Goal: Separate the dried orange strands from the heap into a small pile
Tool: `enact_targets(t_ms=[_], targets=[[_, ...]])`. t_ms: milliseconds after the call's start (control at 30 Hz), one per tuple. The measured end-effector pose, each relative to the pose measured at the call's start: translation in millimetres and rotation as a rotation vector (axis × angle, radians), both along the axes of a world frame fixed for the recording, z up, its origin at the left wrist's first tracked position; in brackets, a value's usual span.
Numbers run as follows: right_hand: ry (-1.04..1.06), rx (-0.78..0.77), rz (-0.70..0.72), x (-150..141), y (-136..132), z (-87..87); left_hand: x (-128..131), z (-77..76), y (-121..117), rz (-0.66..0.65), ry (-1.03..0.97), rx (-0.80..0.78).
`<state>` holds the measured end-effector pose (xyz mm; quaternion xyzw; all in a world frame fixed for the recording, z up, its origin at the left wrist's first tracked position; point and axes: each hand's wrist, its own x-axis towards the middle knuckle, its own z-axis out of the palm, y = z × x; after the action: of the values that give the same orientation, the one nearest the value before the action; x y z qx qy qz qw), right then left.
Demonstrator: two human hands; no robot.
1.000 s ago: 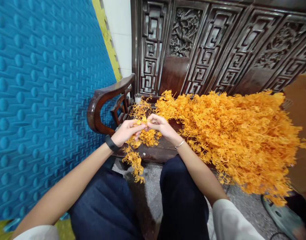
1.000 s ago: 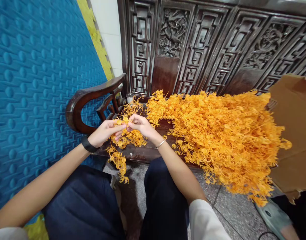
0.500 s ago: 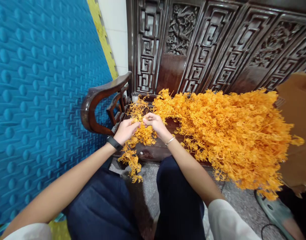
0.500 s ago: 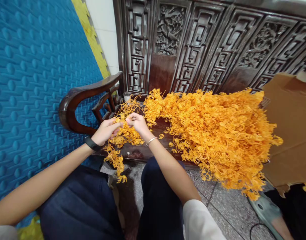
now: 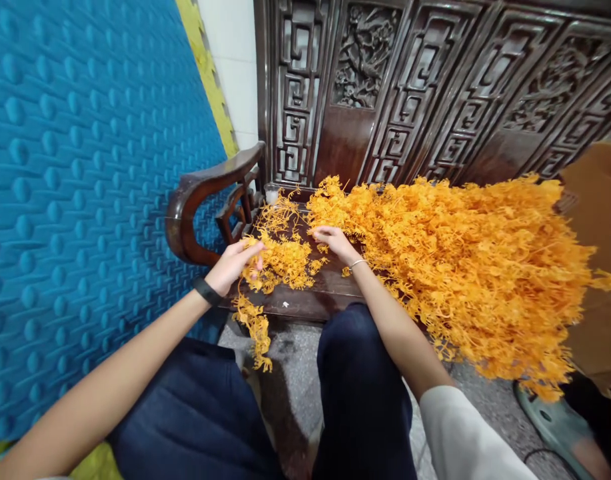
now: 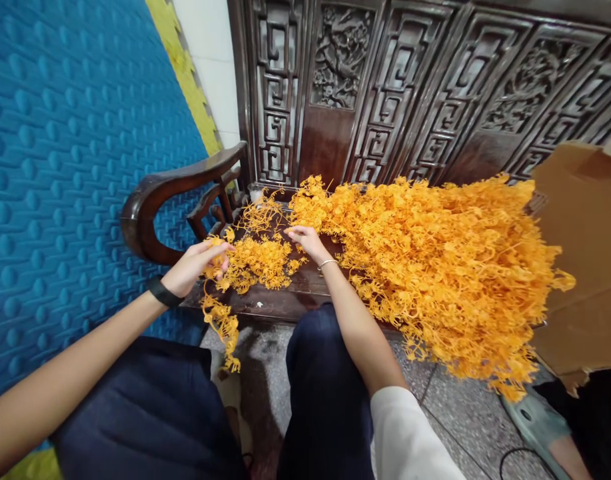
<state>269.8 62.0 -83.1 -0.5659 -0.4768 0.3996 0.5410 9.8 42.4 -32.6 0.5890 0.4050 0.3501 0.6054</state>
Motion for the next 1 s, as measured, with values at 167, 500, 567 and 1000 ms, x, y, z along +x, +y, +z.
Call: enact_targets(t_ms=[167,500,567,1000], targets=[[-0.082,-0.030,0.229,-25.3,0.4,-0.1,-1.1,-8.2,0.1,-0.140,0.020,0.004],[-0.236,0.070,0.315,-34.9,2.1,-3.8,-0.2,-9.0,-2.0,-0.235,0.058,0.025],[-0.249,0.058,0.341,-34.1,2.9,-4.9,0.7,-7.5,-1.3,-0.220,0.061,0.025],[-0.256,0.097,0.348,-34.1,-1.6,7.4,-0.8,-6.6,1.3,-0.241,0.100,0.052]])
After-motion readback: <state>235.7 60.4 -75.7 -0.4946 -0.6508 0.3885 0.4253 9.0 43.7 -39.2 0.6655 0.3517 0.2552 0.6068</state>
